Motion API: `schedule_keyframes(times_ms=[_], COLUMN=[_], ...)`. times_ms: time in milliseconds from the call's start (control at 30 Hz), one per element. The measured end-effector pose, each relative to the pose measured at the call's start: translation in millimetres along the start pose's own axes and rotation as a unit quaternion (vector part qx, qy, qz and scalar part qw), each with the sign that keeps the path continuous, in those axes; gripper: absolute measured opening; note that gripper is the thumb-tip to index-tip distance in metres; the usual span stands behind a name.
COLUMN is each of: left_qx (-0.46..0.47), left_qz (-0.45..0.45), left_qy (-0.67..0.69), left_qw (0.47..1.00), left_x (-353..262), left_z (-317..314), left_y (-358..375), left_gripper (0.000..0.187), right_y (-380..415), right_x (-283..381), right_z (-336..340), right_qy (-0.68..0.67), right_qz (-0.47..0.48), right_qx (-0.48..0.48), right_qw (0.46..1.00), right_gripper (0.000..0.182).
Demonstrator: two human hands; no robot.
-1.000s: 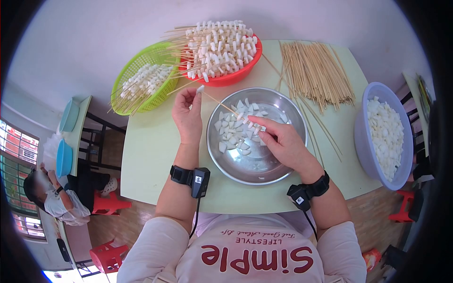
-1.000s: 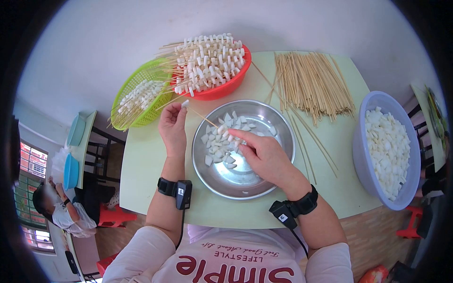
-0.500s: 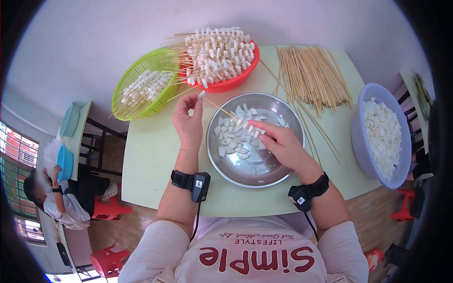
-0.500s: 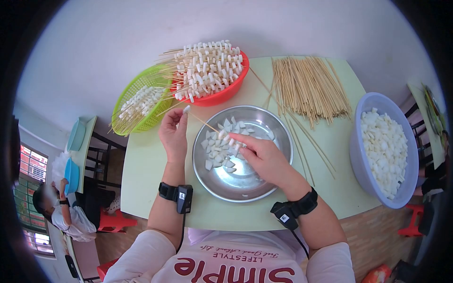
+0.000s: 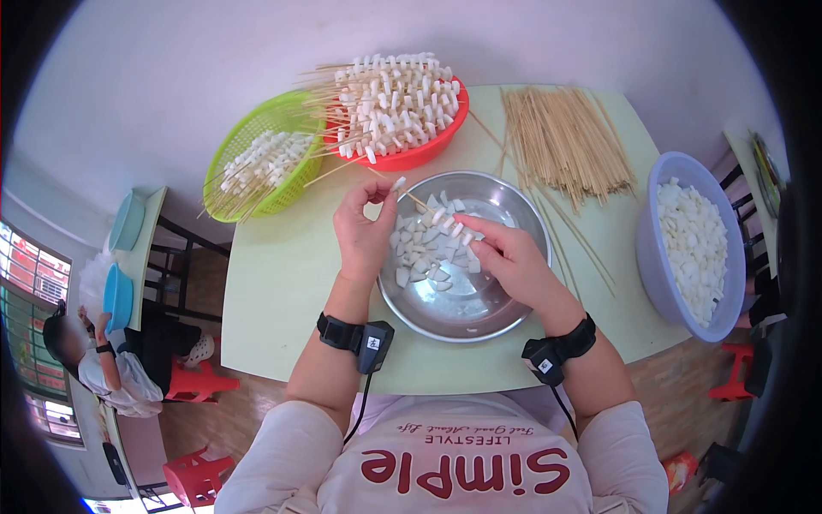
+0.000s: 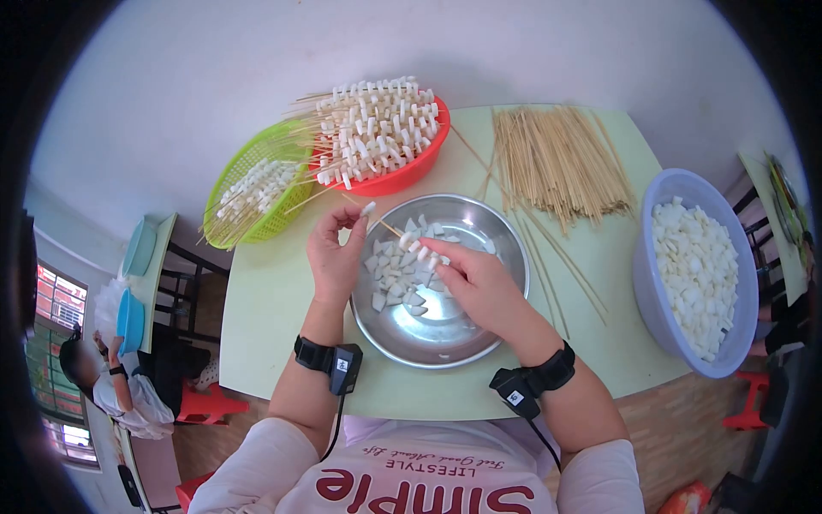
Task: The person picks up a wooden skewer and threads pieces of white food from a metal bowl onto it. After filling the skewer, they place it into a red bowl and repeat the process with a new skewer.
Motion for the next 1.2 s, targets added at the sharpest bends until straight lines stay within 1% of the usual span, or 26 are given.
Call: schedule_keyframes(times_ms=[33, 67, 100, 133, 167, 200, 267, 300, 333, 367, 500, 533, 567, 600, 667, 700, 733, 767, 800, 833, 867, 1000, 1067, 1133, 1167, 1200], left_qx=[0.014, 0.015, 0.023, 0.031, 0.031, 0.028, 0.027, 0.026, 0.025, 0.025, 0.008, 0.01, 0.011, 0.03, 0.05, 0.058, 0.066, 0.067, 0.067, 0.067, 0.066, 0.065, 0.066, 0.098, 0.098, 0.101], left_qz=[0.013, 0.013, 0.004, -0.004, -0.004, -0.007, -0.011, -0.002, 0.007, 0.006, -0.009, -0.011, -0.011, -0.003, 0.003, -0.006, -0.015, -0.017, -0.015, -0.013, -0.014, -0.033, -0.04, -0.033, -0.036, -0.002], left_qy=[0.005, 0.007, -0.005, -0.017, -0.017, -0.007, 0.003, 0.019, 0.035, 0.035, 0.044, 0.05, 0.051, 0.034, 0.021, 0.016, 0.012, 0.014, 0.016, 0.018, 0.019, 0.009, 0.006, 0.08, 0.084, 0.179], left_qw=[1.0, 1.0, 1.0, 0.999, 0.999, 1.0, 1.0, 0.999, 0.999, 0.999, 0.999, 0.999, 0.999, 0.999, 0.999, 0.998, 0.998, 0.998, 0.997, 0.998, 0.998, 0.997, 0.997, 0.991, 0.991, 0.979], left_x=[-1, -8, -19, -25, -24, -22, -19, -17, -16, -18, -20, -19, -22, -25, -27, -27, -29, -30, -30, -31, -32, -36, -35, -29, -29, -26], left_z=[-1, -3, -5, -7, -7, -7, -9, -10, -10, -12, -15, -15, -14, -15, -17, -18, -20, -21, -22, -23, -23, -21, -20, -25, -26, -29], left_y=[0, 2, 4, 5, 5, 6, 6, 6, 7, 8, 11, 11, 11, 11, 13, 14, 14, 15, 15, 15, 15, 15, 16, 16, 16, 17], left_gripper=[0.014, 0.014, 0.014, 0.014, 0.014, 0.014, 0.015, 0.015, 0.015, 0.015, 0.014, 0.014, 0.014, 0.014, 0.014, 0.014, 0.014, 0.014, 0.014, 0.014, 0.014, 0.014, 0.016, 0.02, 0.02, 0.019], right_y=[-1, 0, -1, 0, 0, 0, 0, 2, 2, 3, 2, 1, 1, 0, 1, 1, -1, -1, 0, 1, 2, 2, 3, 3, 4, 5], right_x=[-11, -18, -17, -17, -16, -17, -19, -16, -2, 11, 10, -1, -11, -13, -17, -19, -21, -19, -14, 0, 13, 17, 21, 20, 20, 21], right_z=[-4, -9, -7, -8, -9, -10, -7, -7, -2, 2, 0, -2, -6, -4, -9, -10, -9, -7, -7, -2, 1, 1, 1, 1, 3, 4], right_qy=[-0.133, -0.264, -0.264, -0.303, -0.343, -0.342, -0.28, -0.28, -0.124, 0.037, 0.056, -0.068, -0.191, -0.191, -0.403, -0.401, -0.293, -0.181, -0.179, -0.064, 0.051, 0.063, 0.089, 0.082, 0.075, 0.079], right_qz=[-0.051, -0.101, -0.102, -0.113, -0.124, -0.124, -0.111, -0.111, -0.04, 0.032, 0.075, 0.005, -0.065, -0.066, -0.12, -0.12, -0.093, -0.066, -0.066, -0.014, 0.039, 0.034, 0.06, 0.067, 0.073, 0.075], right_qx=[0.029, 0.058, 0.056, 0.061, 0.066, 0.066, 0.048, 0.046, 0.011, -0.024, -0.05, -0.017, 0.016, 0.014, 0.074, 0.071, 0.042, 0.011, 0.009, -0.016, -0.04, -0.042, -0.06, -0.067, -0.075, -0.078], right_qw=[0.989, 0.957, 0.958, 0.944, 0.929, 0.929, 0.952, 0.952, 0.991, 0.999, 0.994, 0.998, 0.979, 0.979, 0.904, 0.906, 0.951, 0.981, 0.982, 0.998, 0.997, 0.997, 0.992, 0.992, 0.992, 0.991], right_gripper=[0.04, 0.04, 0.04, 0.039, 0.038, 0.038, 0.039, 0.039, 0.039, 0.039, 0.039, 0.038, 0.038, 0.038, 0.038, 0.038, 0.039, 0.04, 0.04, 0.041, 0.042, 0.042, 0.041, 0.042, 0.042, 0.042])
Point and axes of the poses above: each hand's wrist, its own y-axis away from the middle knuckle, its own z-axis out of the back of the hand, x = y × z, the point moved 6 cm from there along -y, towards the middle knuckle, and after that the axes turned 2 degrees about x, right-handed, at the moved point
